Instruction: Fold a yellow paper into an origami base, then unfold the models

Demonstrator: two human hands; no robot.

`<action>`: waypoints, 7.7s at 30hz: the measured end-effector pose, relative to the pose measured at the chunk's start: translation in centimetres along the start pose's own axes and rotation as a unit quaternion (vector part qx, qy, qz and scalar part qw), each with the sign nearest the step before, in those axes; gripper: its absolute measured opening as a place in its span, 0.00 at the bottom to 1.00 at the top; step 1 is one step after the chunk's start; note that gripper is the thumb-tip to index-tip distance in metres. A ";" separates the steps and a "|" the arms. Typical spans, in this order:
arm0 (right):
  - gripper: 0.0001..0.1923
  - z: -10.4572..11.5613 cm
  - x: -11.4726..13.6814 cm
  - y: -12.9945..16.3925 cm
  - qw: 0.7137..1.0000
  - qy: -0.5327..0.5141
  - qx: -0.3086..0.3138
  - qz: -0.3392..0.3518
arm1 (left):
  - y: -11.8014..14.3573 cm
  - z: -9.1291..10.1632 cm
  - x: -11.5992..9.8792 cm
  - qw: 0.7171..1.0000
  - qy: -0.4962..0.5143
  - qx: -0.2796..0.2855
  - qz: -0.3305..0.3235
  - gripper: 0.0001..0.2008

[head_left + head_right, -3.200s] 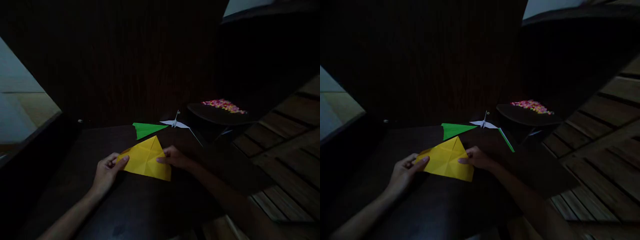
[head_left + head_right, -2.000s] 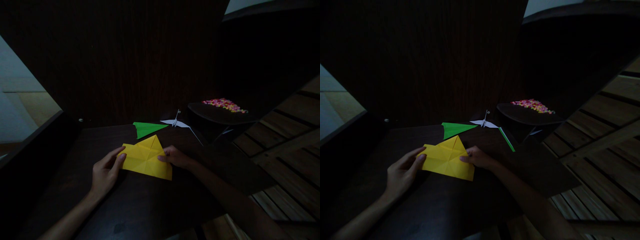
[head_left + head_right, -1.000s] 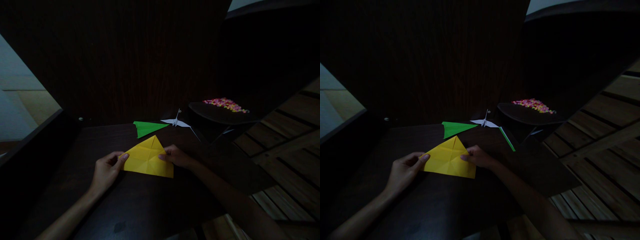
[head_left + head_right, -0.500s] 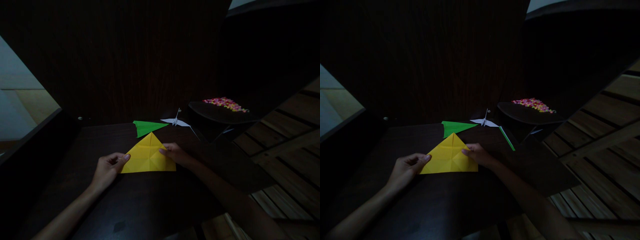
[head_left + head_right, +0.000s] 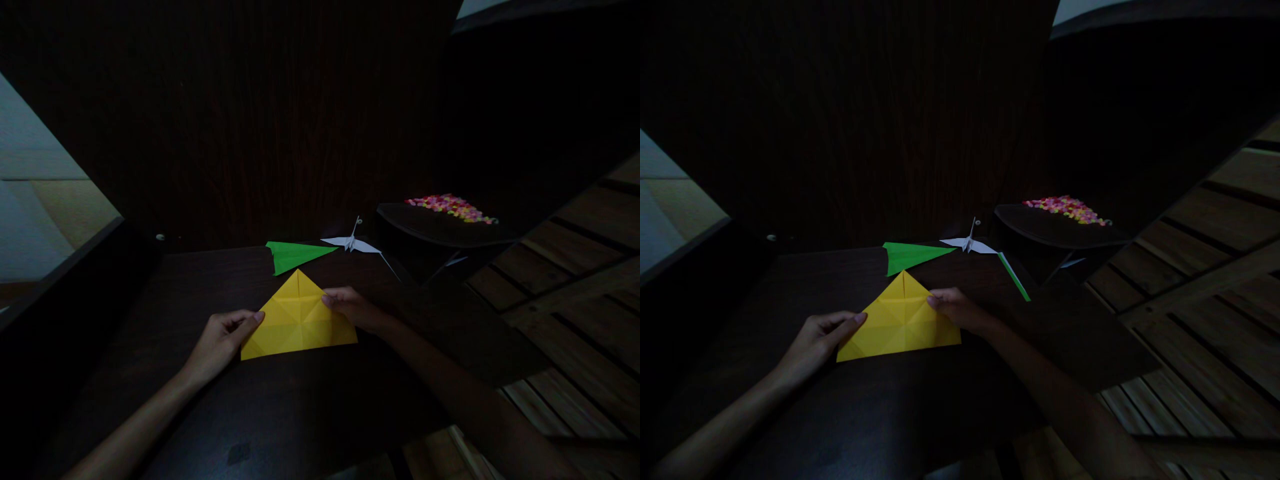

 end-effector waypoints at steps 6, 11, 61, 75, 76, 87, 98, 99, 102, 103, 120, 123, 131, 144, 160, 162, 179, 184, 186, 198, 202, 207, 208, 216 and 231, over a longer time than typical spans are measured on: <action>0.27 -0.3 0.3 0.1 1.000 -0.007 0.014 0.001 | -0.3 -0.5 0.7 0.998 0.032 0.058 0.012 0.19; 0.26 -0.9 0.8 0.1 0.999 0.008 0.049 0.010 | -0.2 -1.3 1.4 0.989 0.051 0.136 0.032 0.17; 0.08 1.0 6.8 0.8 0.857 0.352 -0.139 0.349 | 1.7 2.0 -2.3 0.903 -0.160 -0.191 -0.349 0.07; 0.09 0.3 5.6 0.7 0.825 0.444 0.076 0.342 | 1.8 0.5 -0.9 0.766 -0.440 -0.091 -0.460 0.17; 0.09 0.1 5.3 0.7 0.822 0.451 0.096 0.334 | 1.5 0.4 -0.6 0.767 -0.450 -0.083 -0.450 0.17; 0.10 0.0 4.3 0.7 0.791 0.520 0.156 0.282 | 1.1 -0.5 -0.3 0.760 -0.480 -0.031 -0.438 0.16; 0.07 -0.3 3.9 0.3 0.815 0.513 0.119 0.244 | 0.4 0.3 -0.6 0.860 -0.368 -0.041 -0.351 0.16; 0.07 -0.3 3.9 0.2 0.816 0.513 0.115 0.241 | 0.2 0.3 -0.4 0.869 -0.358 -0.045 -0.340 0.16; 0.07 -0.1 3.8 0.0 0.821 0.515 0.095 0.229 | 0.0 0.4 -0.3 0.880 -0.336 -0.062 -0.330 0.17; 0.06 0.0 3.7 0.0 0.824 0.513 0.085 0.225 | 0.0 0.4 -0.4 0.876 -0.338 -0.073 -0.336 0.17; 0.31 0.7 3.2 0.0 0.860 0.473 0.039 0.185 | -1.8 1.8 1.1 0.900 -0.361 -0.134 -0.206 0.31; 0.31 0.6 3.3 0.0 0.856 0.478 0.037 0.193 | -1.7 1.8 0.8 0.902 -0.352 -0.135 -0.210 0.31; 0.29 0.3 3.6 0.1 0.856 0.477 0.031 0.196 | -1.7 1.6 0.7 0.910 -0.338 -0.119 -0.210 0.26; 0.06 -0.6 3.9 0.0 0.832 0.495 0.070 0.242 | -1.0 0.4 -0.1 0.884 -0.345 -0.072 -0.306 0.12; 0.07 -1.4 3.9 1.0 0.739 0.619 0.121 0.237 | 0.4 -1.2 -0.3 0.793 -0.481 -0.072 -0.367 0.13; 0.05 -1.5 4.3 1.3 0.748 0.614 0.111 0.225 | 0.5 -1.4 -0.3 0.783 -0.499 -0.073 -0.365 0.13; 0.19 -4.1 3.8 0.9 0.670 0.703 0.131 0.197 | 1.5 -2.8 -0.5 0.750 -0.558 -0.109 -0.339 0.18; 0.22 -5.1 3.6 0.8 0.657 0.712 0.161 0.189 | 1.4 -3.4 -0.1 0.742 -0.566 -0.125 -0.335 0.18; 0.22 -5.3 3.6 0.7 0.656 0.710 0.169 0.194 | 1.4 -3.6 0.1 0.755 -0.555 -0.115 -0.330 0.18; 0.23 -6.3 2.5 0.6 0.677 0.678 0.174 0.226 | 1.3 -4.6 0.5 0.774 -0.541 -0.087 -0.317 0.21; 0.20 -5.9 2.7 0.5 0.683 0.678 0.162 0.218 | 1.5 -4.6 0.2 0.778 -0.538 -0.091 -0.311 0.20; 0.15 -5.0 3.4 0.6 0.687 0.681 0.142 0.209 | 1.5 -4.4 0.2 0.782 -0.533 -0.095 -0.307 0.18; 0.14 -4.8 3.6 0.7 0.688 0.681 0.137 0.207 | 1.4 -4.4 0.2 0.782 -0.535 -0.095 -0.306 0.18; 0.08 -3.9 4.1 0.6 0.699 0.679 0.102 0.200 | 1.5 -4.2 0.3 0.773 -0.547 -0.097 -0.305 0.21; 0.09 -2.4 3.8 0.3 0.727 0.658 0.052 0.189 | 1.7 -3.7 -0.5 0.784 -0.504 -0.138 -0.336 0.15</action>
Point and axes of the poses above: each hand's wrist, its own y-axis away from the middle knuckle, its own z-axis out of the back of the hand, x = y × z, the point moved 7 cm from there along -y, towards the middle knuckle, and after that the axes turned 15 degrees about z, right-handed, at the moved point
